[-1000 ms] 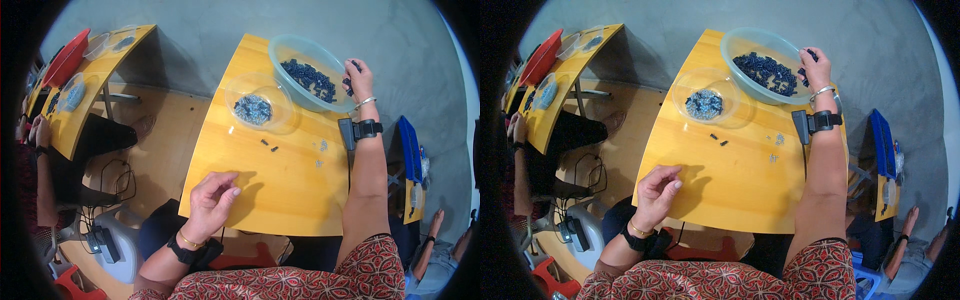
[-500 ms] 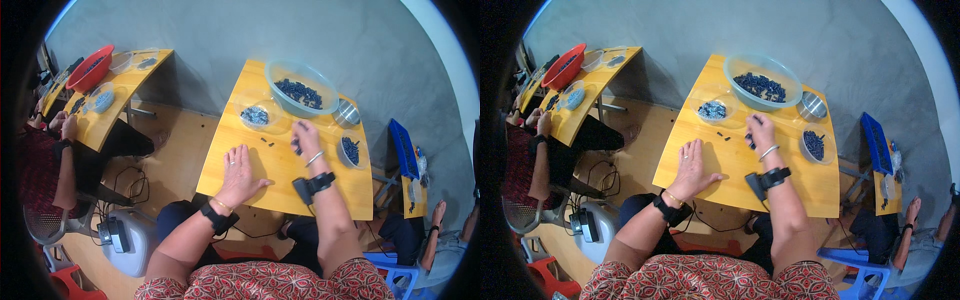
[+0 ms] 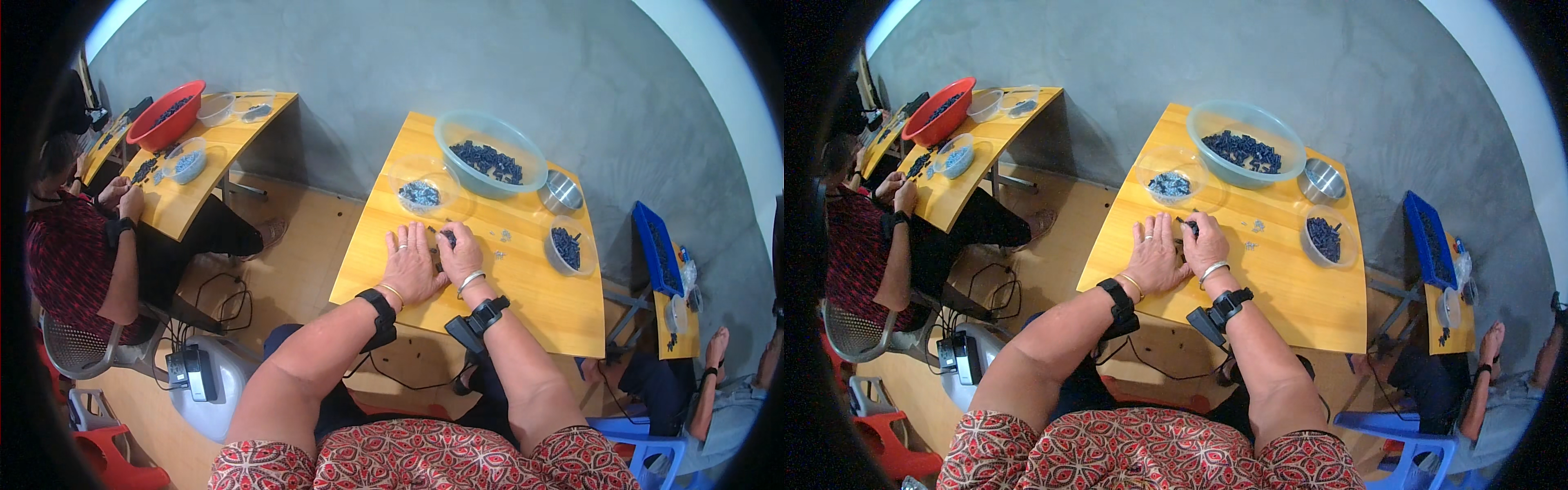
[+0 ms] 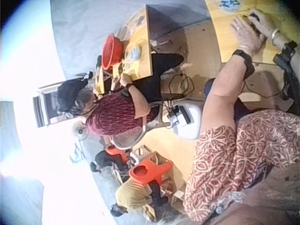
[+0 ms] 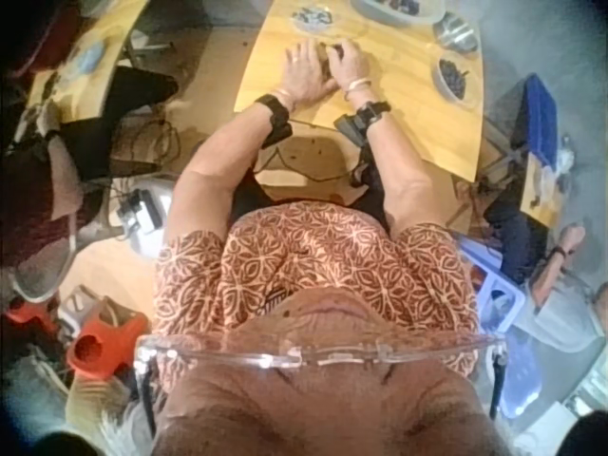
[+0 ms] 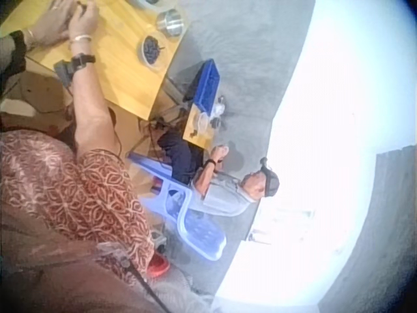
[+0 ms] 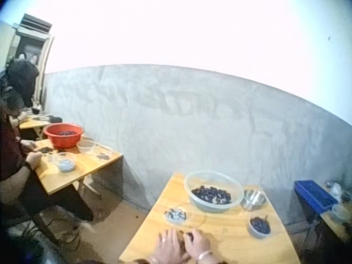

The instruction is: Assembling small plastic cylinders with metal clips by hand.

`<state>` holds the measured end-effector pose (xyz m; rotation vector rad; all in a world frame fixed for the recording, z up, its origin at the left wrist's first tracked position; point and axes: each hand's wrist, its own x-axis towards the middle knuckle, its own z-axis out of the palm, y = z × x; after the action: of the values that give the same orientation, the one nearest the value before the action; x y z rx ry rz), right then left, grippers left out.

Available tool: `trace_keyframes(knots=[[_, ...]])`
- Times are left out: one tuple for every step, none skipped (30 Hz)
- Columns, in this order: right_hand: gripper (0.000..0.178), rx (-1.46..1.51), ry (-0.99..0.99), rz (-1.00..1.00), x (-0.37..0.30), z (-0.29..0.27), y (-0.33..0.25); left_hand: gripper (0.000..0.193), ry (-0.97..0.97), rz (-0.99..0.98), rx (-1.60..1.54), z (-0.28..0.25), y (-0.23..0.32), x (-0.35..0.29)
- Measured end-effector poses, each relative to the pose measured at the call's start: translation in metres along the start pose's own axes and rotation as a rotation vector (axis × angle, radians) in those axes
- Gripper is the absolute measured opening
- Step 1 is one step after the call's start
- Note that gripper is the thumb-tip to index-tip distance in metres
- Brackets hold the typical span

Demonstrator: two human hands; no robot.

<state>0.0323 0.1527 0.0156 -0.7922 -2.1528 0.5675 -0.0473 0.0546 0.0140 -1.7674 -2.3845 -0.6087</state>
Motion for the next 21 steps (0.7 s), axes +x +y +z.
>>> trace_keyframes(knots=[[0.013,-0.007,0.007,-0.013,-0.001,0.000,0.001,0.091,-0.002,0.001,-0.001,-0.001,0.001,0.001],[0.013,-0.014,0.013,-0.026,-0.002,0.000,0.002,0.091,-0.076,-0.010,-0.034,-0.003,0.002,0.003],[0.013,-0.013,0.013,-0.026,-0.002,0.000,0.004,0.090,-0.148,-0.023,-0.065,-0.007,0.003,0.004],[0.013,-0.026,-0.006,-0.032,-0.002,0.001,0.007,0.090,-0.148,-0.023,-0.064,-0.003,0.002,0.004],[0.013,-0.039,-0.024,-0.038,-0.003,0.002,0.009,0.089,-0.055,0.005,-0.044,0.004,0.000,0.003],[0.013,-0.038,-0.025,-0.038,-0.003,0.002,0.009,0.087,0.036,0.033,-0.025,0.005,0.000,0.002],[0.013,-0.036,-0.030,-0.066,-0.003,0.002,0.008,0.087,0.035,0.032,-0.025,0.006,0.000,0.002],[0.014,-0.034,-0.034,-0.094,-0.004,0.002,0.008,0.088,0.030,0.028,-0.023,0.007,-0.001,0.001],[0.014,-0.034,-0.033,-0.093,-0.004,0.003,0.009,0.088,0.025,0.025,-0.022,0.006,-0.001,0.001],[0.016,-0.017,-0.024,-0.095,-0.004,0.003,0.010,0.088,0.025,0.026,-0.022,0.007,-0.001,0.001],[0.019,0.000,-0.015,-0.096,-0.005,0.004,0.011,0.088,0.031,0.023,-0.031,0.007,-0.001,0.001],[0.019,-0.001,-0.014,-0.094,-0.005,0.003,0.011,0.089,0.035,0.021,-0.040,0.003,0.001,0.002],[0.021,0.022,-0.020,-0.113,-0.004,0.002,0.011,0.089,0.034,0.023,-0.041,-0.002,0.003,0.002],[0.024,0.045,-0.025,-0.131,-0.004,0.001,0.011,0.090,-0.063,0.003,-0.055,-0.007,0.004,0.003],[0.024,0.047,-0.026,-0.131,-0.004,-0.001,0.011,0.091,-0.159,-0.019,-0.067,-0.013,0.005,0.003],[0.027,0.141,-0.066,-0.085,-0.003,-0.003,0.011,0.091,-0.160,-0.020,-0.065,-0.012,0.005,0.002],[0.030,0.236,-0.105,-0.039,-0.003,-0.004,0.011,0.091,-0.139,-0.021,-0.061,-0.009,0.005,0.001],[0.030,0.236,-0.104,-0.037,-0.002,-0.006,0.009,0.091,-0.118,-0.021,-0.057,-0.008,0.005,0.001],[0.033,0.334,-0.087,0.001,-0.002,-0.009,0.007,0.091,-0.120,-0.019,-0.056,-0.008,0.006,0.001],[0.035,0.433,-0.069,0.039,-0.002,-0.010,0.006,0.092,-0.128,-0.030,-0.056,-0.009,0.006,0.001],[0.039,0.479,-0.095,0.081,-0.002,-0.012,0.008,0.092,-0.136,-0.040,-0.056,-0.010,0.007,0.001]])
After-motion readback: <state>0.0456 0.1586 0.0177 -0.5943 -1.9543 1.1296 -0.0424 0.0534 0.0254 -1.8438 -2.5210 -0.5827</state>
